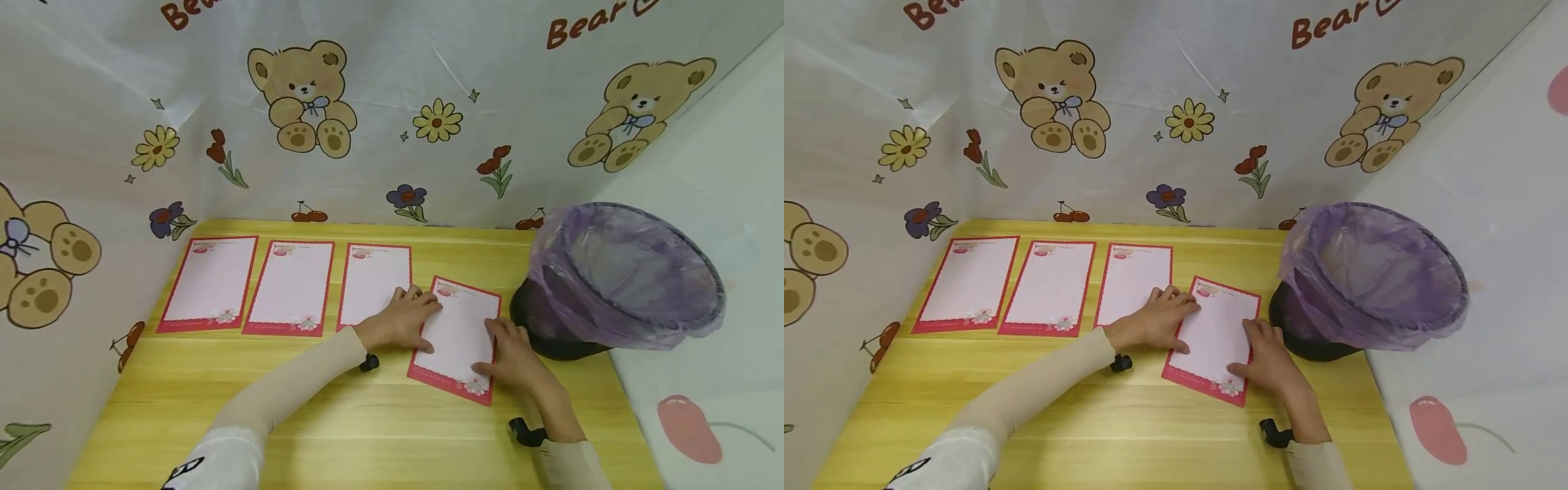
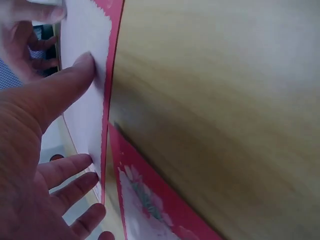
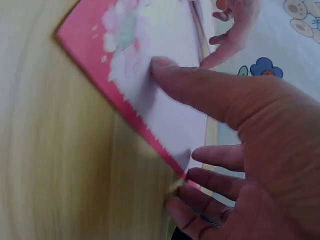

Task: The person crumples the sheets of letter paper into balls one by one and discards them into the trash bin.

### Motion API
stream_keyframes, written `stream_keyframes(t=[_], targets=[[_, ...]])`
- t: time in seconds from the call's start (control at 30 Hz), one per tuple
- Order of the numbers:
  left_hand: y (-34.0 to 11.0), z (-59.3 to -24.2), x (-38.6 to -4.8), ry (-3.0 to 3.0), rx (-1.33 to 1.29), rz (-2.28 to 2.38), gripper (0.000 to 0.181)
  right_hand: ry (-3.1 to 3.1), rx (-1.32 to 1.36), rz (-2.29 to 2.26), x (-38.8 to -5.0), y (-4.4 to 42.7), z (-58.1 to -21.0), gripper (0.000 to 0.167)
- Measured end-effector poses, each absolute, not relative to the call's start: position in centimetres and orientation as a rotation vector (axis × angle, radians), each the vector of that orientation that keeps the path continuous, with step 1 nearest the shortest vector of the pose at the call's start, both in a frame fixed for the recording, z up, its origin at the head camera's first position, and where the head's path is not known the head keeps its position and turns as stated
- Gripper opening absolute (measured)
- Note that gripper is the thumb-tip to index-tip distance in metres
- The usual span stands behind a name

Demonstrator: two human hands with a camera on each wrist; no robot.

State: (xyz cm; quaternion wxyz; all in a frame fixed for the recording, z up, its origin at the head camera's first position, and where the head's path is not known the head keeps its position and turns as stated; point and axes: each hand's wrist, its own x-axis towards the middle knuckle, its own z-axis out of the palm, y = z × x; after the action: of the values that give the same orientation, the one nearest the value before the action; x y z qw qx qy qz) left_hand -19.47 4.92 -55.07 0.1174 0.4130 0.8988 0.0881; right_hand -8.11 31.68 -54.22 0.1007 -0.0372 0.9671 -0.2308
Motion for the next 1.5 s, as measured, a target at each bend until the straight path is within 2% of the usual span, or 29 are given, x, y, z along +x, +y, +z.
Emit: stream_keyframes(t=[0.07, 0.23, 0.37, 0.47, 0.63, 0.77, 0.93, 1.13, 1.2, 1.33, 1.4, 1.5], targets=[[4.9, -55.0, -19.6, 2.621, 1.208, 0.254, 0.096, 2.840, -0.112, -0.661, -8.2, 31.9, -54.5, 0.101], [4.7, -55.3, -19.8, 2.603, 1.176, 0.257, 0.100, 2.871, -0.146, -0.671, -8.0, 31.9, -55.3, 0.101], [4.5, -55.7, -19.5, 2.585, 1.159, 0.317, 0.092, 2.876, -0.122, -0.702, -7.8, 31.8, -55.7, 0.095], [4.3, -55.8, -19.2, 2.579, 1.167, 0.382, 0.070, 2.894, -0.107, -0.764, -7.6, 31.8, -56.0, 0.076], [4.4, -56.1, -18.8, 2.595, 1.229, 0.436, 0.028, 2.979, -0.164, -0.889, -7.2, 31.9, -56.6, 0.028], [4.3, -56.1, -18.5, 2.615, 1.220, 0.515, 0.018, 3.007, -0.141, -0.989, -7.1, 32.0, -56.5, 0.017], [3.1, -54.6, -18.5, 2.578, 1.133, 0.840, 0.007, 3.003, -0.115, -1.163, -7.6, 31.9, -54.3, 0.016], [0.2, -51.2, -18.0, 2.392, 1.000, 1.299, 0.017, 2.881, -0.292, -1.525, -8.1, 31.0, -50.9, 0.019], [-0.8, -50.2, -17.6, 2.345, 0.973, 1.412, 0.026, 2.799, -0.358, -1.669, -8.1, 30.3, -50.0, 0.026], [-2.8, -49.0, -16.6, 2.246, 0.923, 1.621, 0.049, 2.651, -0.468, -1.905, -8.2, 28.5, -48.7, 0.055], [-3.6, -48.6, -16.1, 2.209, 0.925, 1.695, 0.052, 2.583, -0.517, -1.997, -8.2, 27.6, -48.2, 0.063], [-4.3, -48.1, -15.5, 2.178, 0.939, 1.777, 0.047, 2.532, -0.584, -2.079, -8.2, 26.5, -47.9, 0.061]])
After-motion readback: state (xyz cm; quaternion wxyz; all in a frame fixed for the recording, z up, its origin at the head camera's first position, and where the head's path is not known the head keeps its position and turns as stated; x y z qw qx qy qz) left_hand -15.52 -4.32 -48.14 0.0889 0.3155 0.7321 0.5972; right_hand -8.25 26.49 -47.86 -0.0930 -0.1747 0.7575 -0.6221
